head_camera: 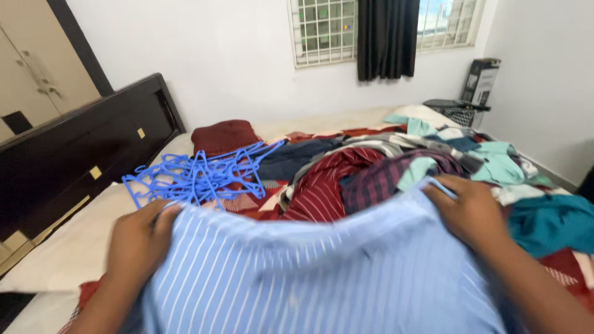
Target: The person sits on the edge of a bed and buttons a light blue striped shirt. They then pick up a blue plastic hanger, place it inside the shirt, and continue buttoning the remaining buttons to secure the garment on the hanger.
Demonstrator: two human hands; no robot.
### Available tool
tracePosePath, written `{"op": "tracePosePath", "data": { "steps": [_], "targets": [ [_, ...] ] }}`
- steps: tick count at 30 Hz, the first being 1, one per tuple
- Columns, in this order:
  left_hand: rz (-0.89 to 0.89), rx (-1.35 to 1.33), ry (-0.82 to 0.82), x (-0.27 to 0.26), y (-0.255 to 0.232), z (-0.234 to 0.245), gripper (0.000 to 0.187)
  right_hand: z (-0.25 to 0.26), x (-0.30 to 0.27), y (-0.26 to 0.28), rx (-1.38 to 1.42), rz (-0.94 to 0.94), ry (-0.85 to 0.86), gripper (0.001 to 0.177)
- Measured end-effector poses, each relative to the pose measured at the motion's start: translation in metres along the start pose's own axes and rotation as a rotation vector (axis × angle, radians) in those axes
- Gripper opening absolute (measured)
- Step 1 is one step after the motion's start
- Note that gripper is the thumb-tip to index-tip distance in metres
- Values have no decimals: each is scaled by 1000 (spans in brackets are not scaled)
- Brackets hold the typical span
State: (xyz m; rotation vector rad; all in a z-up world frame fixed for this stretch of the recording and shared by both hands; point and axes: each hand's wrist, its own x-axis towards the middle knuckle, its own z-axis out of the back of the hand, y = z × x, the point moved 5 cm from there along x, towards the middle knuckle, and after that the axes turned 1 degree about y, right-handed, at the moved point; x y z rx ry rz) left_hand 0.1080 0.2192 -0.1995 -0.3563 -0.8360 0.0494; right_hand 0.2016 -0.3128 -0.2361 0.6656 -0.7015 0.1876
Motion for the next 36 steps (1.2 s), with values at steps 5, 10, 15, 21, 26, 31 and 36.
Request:
{"op": "tracePosePath", "data": {
  "steps": [5, 10, 15, 21, 26, 31, 36],
  "targets": [
    [-19, 80, -55, 51, 17, -91, 54, -74, 76, 16, -118, 246, -122, 36],
    [310, -276, 157, -77, 37, -155, 46, -120, -11, -5, -112, 338, 60, 38],
    [532, 205, 243, -244, 76, -172, 60, -138, -199, -101, 50, -484, 357, 48],
    [611, 553, 235, -302, 134, -197, 76, -187, -326, -162, -10, -750, 838, 51],
    [532, 408, 351, -334, 167, -224, 42, -202, -358, -149, 4, -580, 979, 54],
    [293, 577, 858, -357, 198, -246, 41, -167, -355, -169, 33, -506, 1047, 28],
    [630, 246, 662, -355, 224, -209, 51, -123, -323, -196, 84, -609, 861, 39]
  ]
}}
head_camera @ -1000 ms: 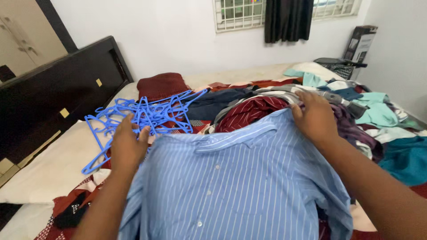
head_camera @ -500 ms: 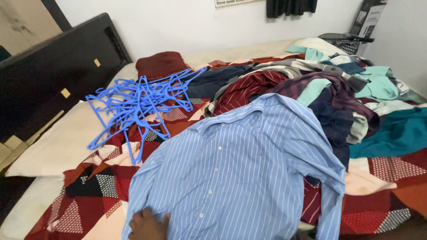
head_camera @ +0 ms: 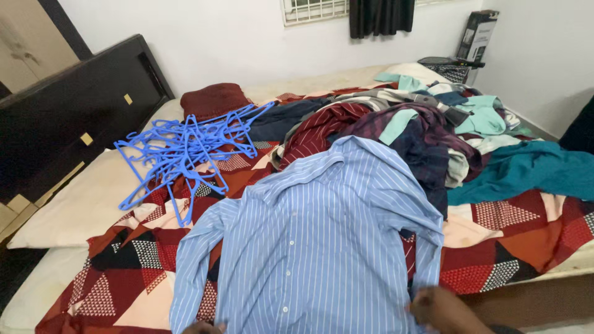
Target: The person sits on the edge of a bed and buttons a light blue striped shirt. They then pick up a blue plastic hanger, place it inside the shirt, and continue buttoning the remaining buttons to secure the garment on the hanger.
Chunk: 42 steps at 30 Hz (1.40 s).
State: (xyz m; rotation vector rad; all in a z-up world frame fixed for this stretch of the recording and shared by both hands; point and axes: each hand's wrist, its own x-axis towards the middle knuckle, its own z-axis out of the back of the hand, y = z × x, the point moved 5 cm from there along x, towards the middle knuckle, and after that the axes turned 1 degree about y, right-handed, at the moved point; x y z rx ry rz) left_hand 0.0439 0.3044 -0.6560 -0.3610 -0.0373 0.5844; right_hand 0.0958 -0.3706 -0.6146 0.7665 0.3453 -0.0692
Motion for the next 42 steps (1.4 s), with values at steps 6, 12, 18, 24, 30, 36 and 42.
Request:
{"op": "tracePosePath", "data": {
  "steps": [6, 12, 18, 24, 30, 36, 42],
  "targets": [
    [381, -797, -70, -17, -1, 40, 112, 42, -4, 28, 311, -292, -372, 78],
    [171, -230, -168, 2, -11, 49, 85, 37, 2, 29, 341, -179, -436, 35],
    [118, 7, -262, 106, 19, 100, 82, 143, 50, 2, 30, -200, -392, 43],
    [42, 187, -449, 149, 15, 231, 79, 353, 133, 15, 166, 98, -742, 41],
    [-199, 213, -228, 90, -154, 218, 64, 269, 88, 109, -298, 349, -1011, 75],
    [-411, -54, -7, 3, -333, 143, 88, 36, 11, 147, 333, 64, -670, 76],
    [-597, 69, -39, 47, -396, 106, 59, 26, 15, 142, 213, 115, -747, 73]
  ]
}}
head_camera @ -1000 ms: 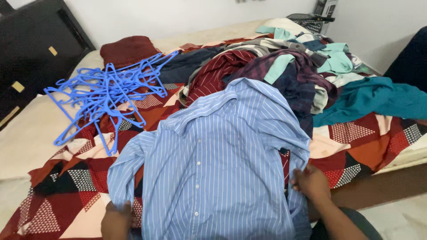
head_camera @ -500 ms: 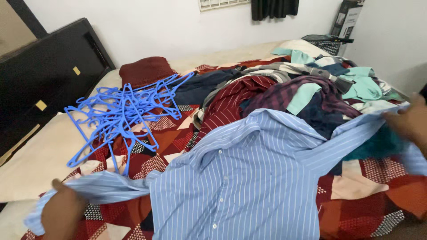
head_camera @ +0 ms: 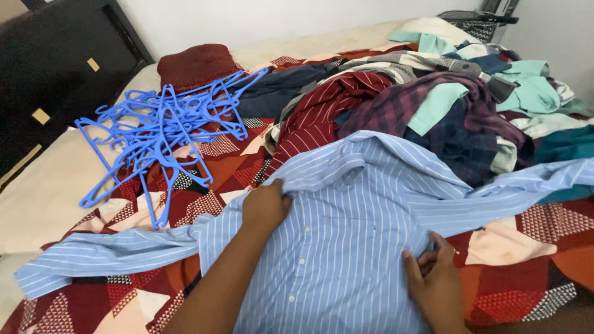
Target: The person sits on the edge of a bed and buttons a light blue striped shirt. They then pick up a blue plastic hanger, place it inside the shirt, and continue buttoning the remaining buttons to secure the garment on the hanger.
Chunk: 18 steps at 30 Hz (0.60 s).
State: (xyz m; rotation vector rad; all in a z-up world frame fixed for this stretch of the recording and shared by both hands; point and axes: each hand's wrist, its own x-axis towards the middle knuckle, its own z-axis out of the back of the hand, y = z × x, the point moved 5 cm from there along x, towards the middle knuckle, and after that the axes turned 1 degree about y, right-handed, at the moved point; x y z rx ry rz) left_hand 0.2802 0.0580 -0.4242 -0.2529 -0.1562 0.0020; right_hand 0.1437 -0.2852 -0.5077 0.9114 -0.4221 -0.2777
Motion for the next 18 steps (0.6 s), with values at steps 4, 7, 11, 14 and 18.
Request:
{"op": "tracePosePath", "data": {
  "steps": [4, 7, 11, 14, 18],
  "targets": [
    [60, 167, 278, 86, 10, 2, 41, -11, 24, -9, 65, -17, 33, 67],
    [253, -428, -88, 139, 40, 65, 77, -8, 21, -12, 40, 13, 25, 62],
    [-68, -632, -305, 104, 41, 73, 96, -4, 26, -8, 173, 29, 35, 62],
    [-137, -430, -520, -11, 51, 35, 57, -1, 25, -16, 181, 27, 24, 60],
    [181, -128, -492, -178, 88, -11, 67, 14, 17, -44, -7, -16, -16, 59]
  ]
}}
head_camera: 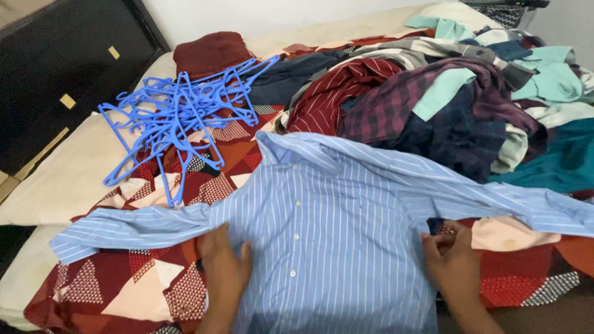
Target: The person sits on the edge of a bed and buttons a light blue striped shirt. They then pick up a blue plastic hanger, place it inside the shirt, and continue buttoning the remaining buttons to secure the garment on the hanger.
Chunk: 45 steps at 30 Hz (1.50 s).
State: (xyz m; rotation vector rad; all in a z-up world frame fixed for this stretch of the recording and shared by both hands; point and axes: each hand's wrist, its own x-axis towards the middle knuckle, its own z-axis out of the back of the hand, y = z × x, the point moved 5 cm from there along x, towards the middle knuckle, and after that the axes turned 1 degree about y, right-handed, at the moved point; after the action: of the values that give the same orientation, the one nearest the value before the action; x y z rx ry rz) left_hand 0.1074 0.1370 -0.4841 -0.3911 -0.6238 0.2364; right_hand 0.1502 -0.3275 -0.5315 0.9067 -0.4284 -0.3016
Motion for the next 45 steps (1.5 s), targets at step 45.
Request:
{"op": "tracePosePath", "data": {
  "steps": [45],
  "targets": [
    [512, 318, 682, -148, 152, 5, 40, 16, -17, -120, -823, -155, 750, 14]
  ]
}}
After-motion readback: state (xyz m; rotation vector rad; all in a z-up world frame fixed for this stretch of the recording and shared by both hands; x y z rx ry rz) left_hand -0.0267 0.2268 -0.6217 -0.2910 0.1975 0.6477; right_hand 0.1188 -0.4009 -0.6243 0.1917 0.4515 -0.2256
